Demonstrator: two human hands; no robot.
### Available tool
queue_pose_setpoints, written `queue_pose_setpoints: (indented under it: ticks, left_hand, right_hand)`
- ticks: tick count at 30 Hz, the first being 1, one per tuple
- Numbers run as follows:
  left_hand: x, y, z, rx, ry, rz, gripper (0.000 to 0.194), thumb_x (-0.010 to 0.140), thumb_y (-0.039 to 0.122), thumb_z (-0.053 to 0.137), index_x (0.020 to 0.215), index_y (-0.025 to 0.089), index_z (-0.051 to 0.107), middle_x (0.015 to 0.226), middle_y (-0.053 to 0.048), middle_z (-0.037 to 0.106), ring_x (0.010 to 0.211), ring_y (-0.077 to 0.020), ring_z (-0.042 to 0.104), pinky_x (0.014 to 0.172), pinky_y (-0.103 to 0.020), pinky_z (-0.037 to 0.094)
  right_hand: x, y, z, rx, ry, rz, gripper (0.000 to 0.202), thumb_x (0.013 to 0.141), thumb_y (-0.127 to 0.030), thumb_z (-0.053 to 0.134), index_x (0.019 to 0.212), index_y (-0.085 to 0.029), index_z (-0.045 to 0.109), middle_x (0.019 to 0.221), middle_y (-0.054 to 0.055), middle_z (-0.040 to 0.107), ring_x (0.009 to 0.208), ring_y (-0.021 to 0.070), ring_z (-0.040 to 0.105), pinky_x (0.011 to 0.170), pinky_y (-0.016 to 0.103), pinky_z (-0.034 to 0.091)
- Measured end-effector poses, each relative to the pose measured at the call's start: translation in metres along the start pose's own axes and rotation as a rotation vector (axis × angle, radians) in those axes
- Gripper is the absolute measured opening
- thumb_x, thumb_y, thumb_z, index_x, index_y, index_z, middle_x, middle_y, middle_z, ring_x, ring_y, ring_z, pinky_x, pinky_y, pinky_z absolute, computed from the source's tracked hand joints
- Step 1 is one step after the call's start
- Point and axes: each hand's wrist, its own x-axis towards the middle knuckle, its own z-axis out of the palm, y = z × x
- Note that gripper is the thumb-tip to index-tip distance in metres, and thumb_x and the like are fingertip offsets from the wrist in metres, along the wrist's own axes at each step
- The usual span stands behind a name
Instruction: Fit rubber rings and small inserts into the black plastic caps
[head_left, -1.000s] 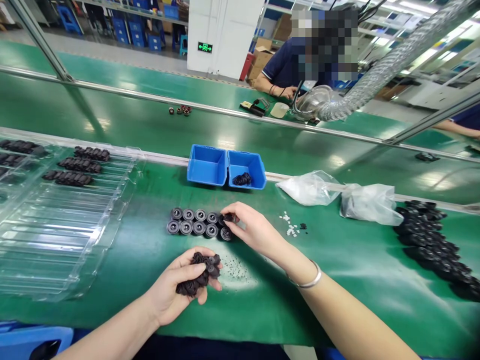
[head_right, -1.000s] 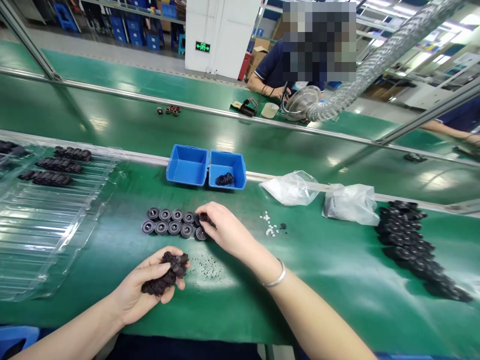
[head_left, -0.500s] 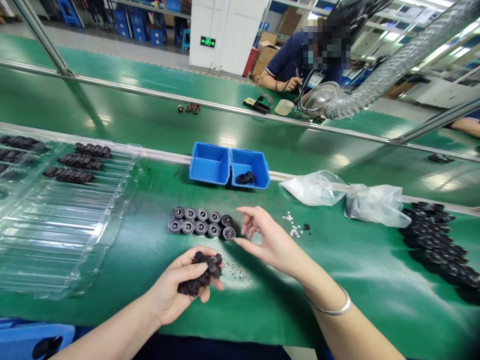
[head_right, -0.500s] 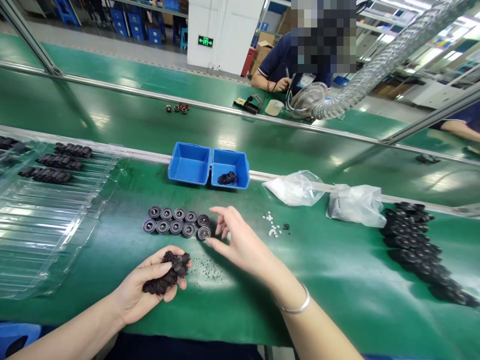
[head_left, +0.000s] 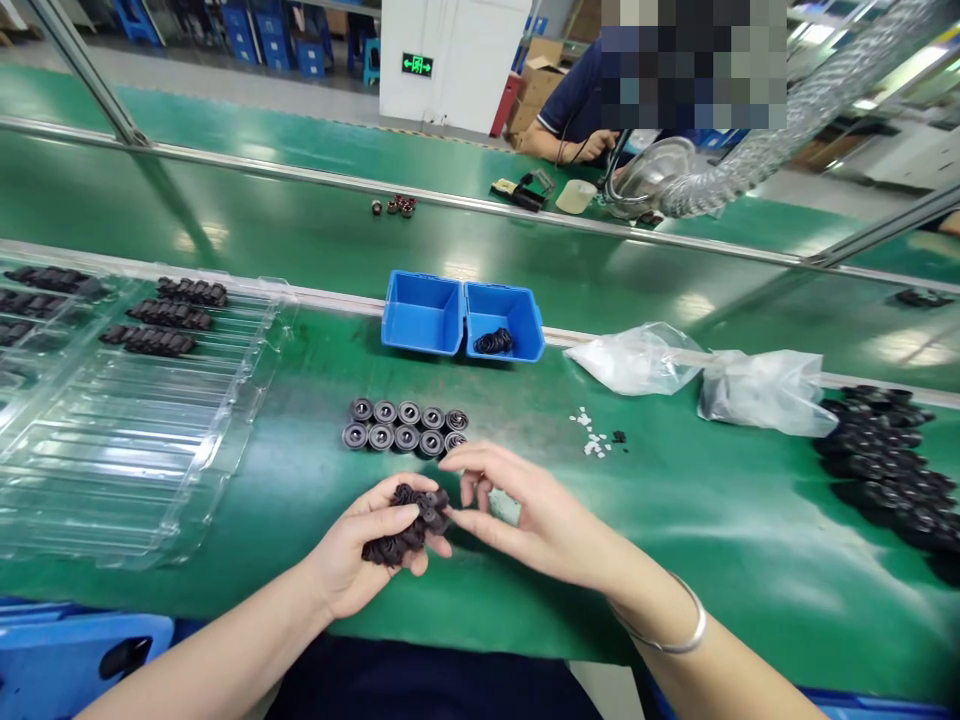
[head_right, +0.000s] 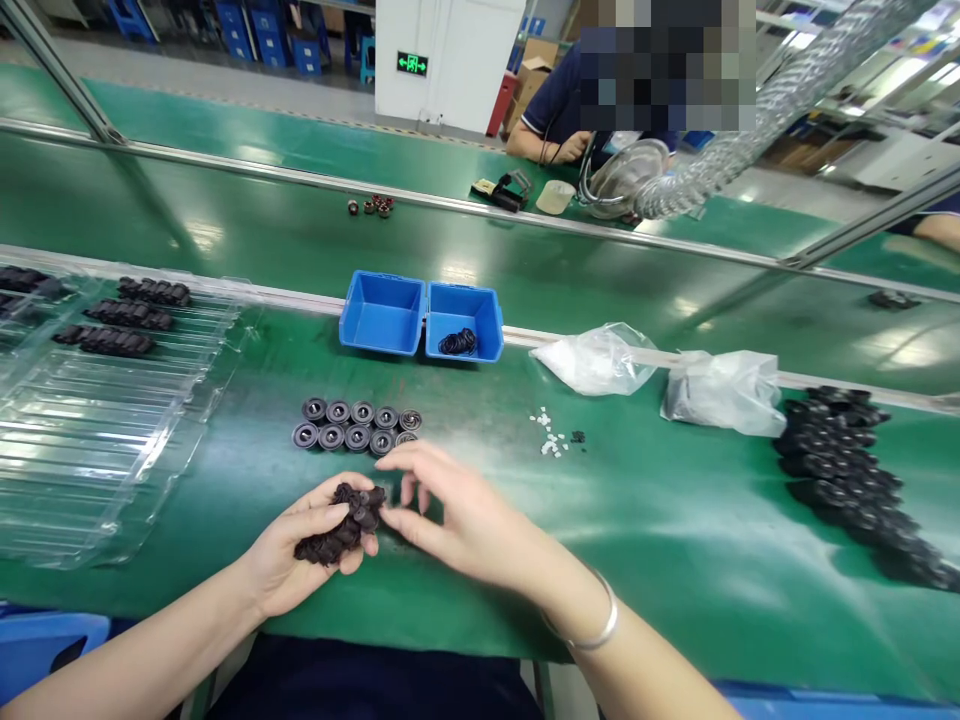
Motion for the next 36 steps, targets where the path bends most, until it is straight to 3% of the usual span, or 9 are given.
queue_pose_setpoints:
  ticks: [3, 11, 15, 21, 25, 31, 36]
  left_hand:
    - [-0.001, 0.001, -0.001, 0.008, -0.016, 0.022, 0.021, 0.087, 0.021, 0.06, 0.107, 0.018, 0.058, 0.09, -0.008, 0.065, 0.079, -0.0215, 0.07, 0.054, -0.022, 0.05]
    - [-0.004, 0.002, 0.0, 0.067, -0.05, 0.083, 0.014, 0.088, 0.022, 0.061, 0.099, 0.019, 0.053, 0.092, -0.008, 0.065, 0.084, -0.0244, 0.071, 0.056, -0.023, 0.051]
    - [-0.004, 0.001, 0.002, 0.099, -0.061, 0.072, 0.013, 0.086, 0.021, 0.063, 0.096, 0.018, 0.055, 0.09, -0.008, 0.066, 0.085, -0.0248, 0.07, 0.058, -0.024, 0.051]
    - [-0.003, 0.001, 0.003, 0.06, -0.069, 0.04, 0.008, 0.087, 0.021, 0.06, 0.094, 0.018, 0.056, 0.09, -0.008, 0.067, 0.082, -0.0212, 0.069, 0.059, -0.024, 0.052]
    - [-0.002, 0.0, 0.001, 0.018, -0.041, 0.051, 0.01, 0.086, 0.022, 0.062, 0.094, 0.018, 0.056, 0.087, -0.007, 0.065, 0.081, -0.021, 0.069, 0.057, -0.022, 0.051]
    - [0.0, 0.003, 0.001, -0.035, 0.056, 0.054, 0.01, 0.086, 0.021, 0.063, 0.094, 0.017, 0.057, 0.093, -0.007, 0.064, 0.084, -0.0198, 0.068, 0.058, -0.02, 0.05]
    - [0.0, 0.002, 0.001, -0.062, 0.074, 0.026, 0.016, 0.084, 0.022, 0.066, 0.095, 0.018, 0.056, 0.094, -0.007, 0.063, 0.084, -0.0208, 0.069, 0.059, -0.022, 0.05]
  right_hand:
    - [0.0, -0.001, 0.012, 0.067, -0.044, 0.021, 0.037, 0.093, -0.027, 0.058, 0.129, -0.026, 0.051, 0.106, 0.006, 0.062, 0.08, 0.0147, 0.059, 0.077, 0.032, 0.054]
    - [-0.005, 0.007, 0.034, 0.086, 0.208, 0.0, 0.03, 0.089, -0.031, 0.065, 0.119, -0.028, 0.063, 0.095, 0.004, 0.069, 0.076, 0.0155, 0.064, 0.072, 0.029, 0.054]
    - [-0.009, 0.009, 0.039, 0.113, 0.281, -0.054, 0.029, 0.087, -0.027, 0.068, 0.116, -0.027, 0.064, 0.09, 0.004, 0.067, 0.075, 0.0158, 0.063, 0.073, 0.031, 0.054]
    - [-0.008, 0.011, 0.039, 0.14, 0.271, -0.086, 0.015, 0.087, -0.028, 0.067, 0.101, -0.023, 0.066, 0.089, 0.004, 0.062, 0.076, 0.0159, 0.061, 0.072, 0.032, 0.054]
    - [-0.005, 0.008, 0.031, 0.01, 0.265, -0.173, 0.014, 0.09, -0.025, 0.064, 0.104, -0.024, 0.063, 0.098, 0.006, 0.065, 0.093, 0.0193, 0.063, 0.083, 0.035, 0.054]
    - [0.027, 0.011, -0.005, -0.019, 0.348, -0.06, 0.012, 0.092, -0.024, 0.059, 0.103, -0.022, 0.061, 0.101, 0.007, 0.062, 0.09, 0.0185, 0.064, 0.078, 0.034, 0.056]
    - [0.061, 0.023, -0.019, -0.313, 0.16, -0.165, 0.017, 0.091, -0.013, 0.053, 0.105, -0.021, 0.058, 0.101, 0.007, 0.063, 0.094, 0.0198, 0.059, 0.085, 0.039, 0.052]
